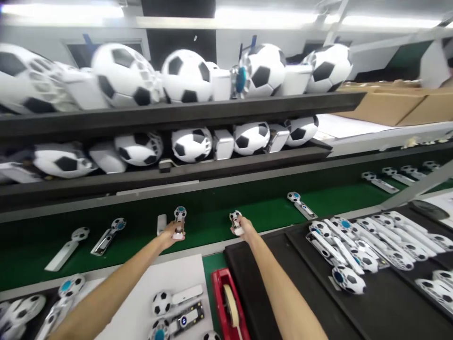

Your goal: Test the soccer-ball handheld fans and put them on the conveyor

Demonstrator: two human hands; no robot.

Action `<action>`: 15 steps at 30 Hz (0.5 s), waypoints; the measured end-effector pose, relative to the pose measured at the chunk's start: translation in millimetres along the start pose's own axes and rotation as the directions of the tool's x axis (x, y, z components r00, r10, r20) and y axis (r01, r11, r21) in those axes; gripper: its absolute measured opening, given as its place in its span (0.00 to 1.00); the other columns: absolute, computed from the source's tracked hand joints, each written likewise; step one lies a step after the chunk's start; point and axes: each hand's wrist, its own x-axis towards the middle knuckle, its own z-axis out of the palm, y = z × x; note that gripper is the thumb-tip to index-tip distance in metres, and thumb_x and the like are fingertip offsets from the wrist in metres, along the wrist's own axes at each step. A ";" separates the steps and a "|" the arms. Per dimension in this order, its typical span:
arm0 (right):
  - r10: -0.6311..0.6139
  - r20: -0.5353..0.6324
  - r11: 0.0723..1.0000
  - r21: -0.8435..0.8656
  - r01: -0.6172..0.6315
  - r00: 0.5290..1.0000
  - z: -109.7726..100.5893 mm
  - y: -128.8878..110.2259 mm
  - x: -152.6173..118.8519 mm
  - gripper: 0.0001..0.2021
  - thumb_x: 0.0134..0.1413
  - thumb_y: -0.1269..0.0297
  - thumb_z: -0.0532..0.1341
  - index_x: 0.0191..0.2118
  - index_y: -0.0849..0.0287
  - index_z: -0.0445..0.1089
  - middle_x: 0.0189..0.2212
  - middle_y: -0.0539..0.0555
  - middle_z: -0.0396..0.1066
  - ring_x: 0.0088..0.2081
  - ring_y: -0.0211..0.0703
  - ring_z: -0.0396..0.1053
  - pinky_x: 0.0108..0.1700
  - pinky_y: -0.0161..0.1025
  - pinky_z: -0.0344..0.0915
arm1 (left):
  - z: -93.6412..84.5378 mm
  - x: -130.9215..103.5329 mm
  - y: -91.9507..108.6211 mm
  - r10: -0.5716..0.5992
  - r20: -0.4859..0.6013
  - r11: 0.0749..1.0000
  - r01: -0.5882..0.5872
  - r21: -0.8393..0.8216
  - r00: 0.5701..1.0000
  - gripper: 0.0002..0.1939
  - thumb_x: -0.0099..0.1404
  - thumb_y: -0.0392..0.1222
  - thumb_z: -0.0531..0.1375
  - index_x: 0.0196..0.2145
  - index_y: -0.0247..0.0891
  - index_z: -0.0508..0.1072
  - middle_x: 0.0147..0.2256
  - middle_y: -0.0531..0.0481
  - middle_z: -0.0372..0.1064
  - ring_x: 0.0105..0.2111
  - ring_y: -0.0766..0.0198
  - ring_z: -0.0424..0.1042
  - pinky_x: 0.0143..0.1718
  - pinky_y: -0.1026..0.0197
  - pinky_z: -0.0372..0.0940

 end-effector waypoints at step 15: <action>-0.221 0.330 0.542 0.824 -0.166 0.918 206.8 27.9 -277.0 0.19 0.46 0.65 0.64 0.47 0.55 0.75 0.51 0.58 0.74 0.38 0.48 0.75 0.31 0.39 0.74 | -170.7 -227.4 -35.2 0.132 0.264 0.687 0.104 -0.719 0.956 0.34 0.59 0.34 0.60 0.63 0.37 0.58 0.57 0.35 0.66 0.46 0.48 0.75 0.28 0.59 0.72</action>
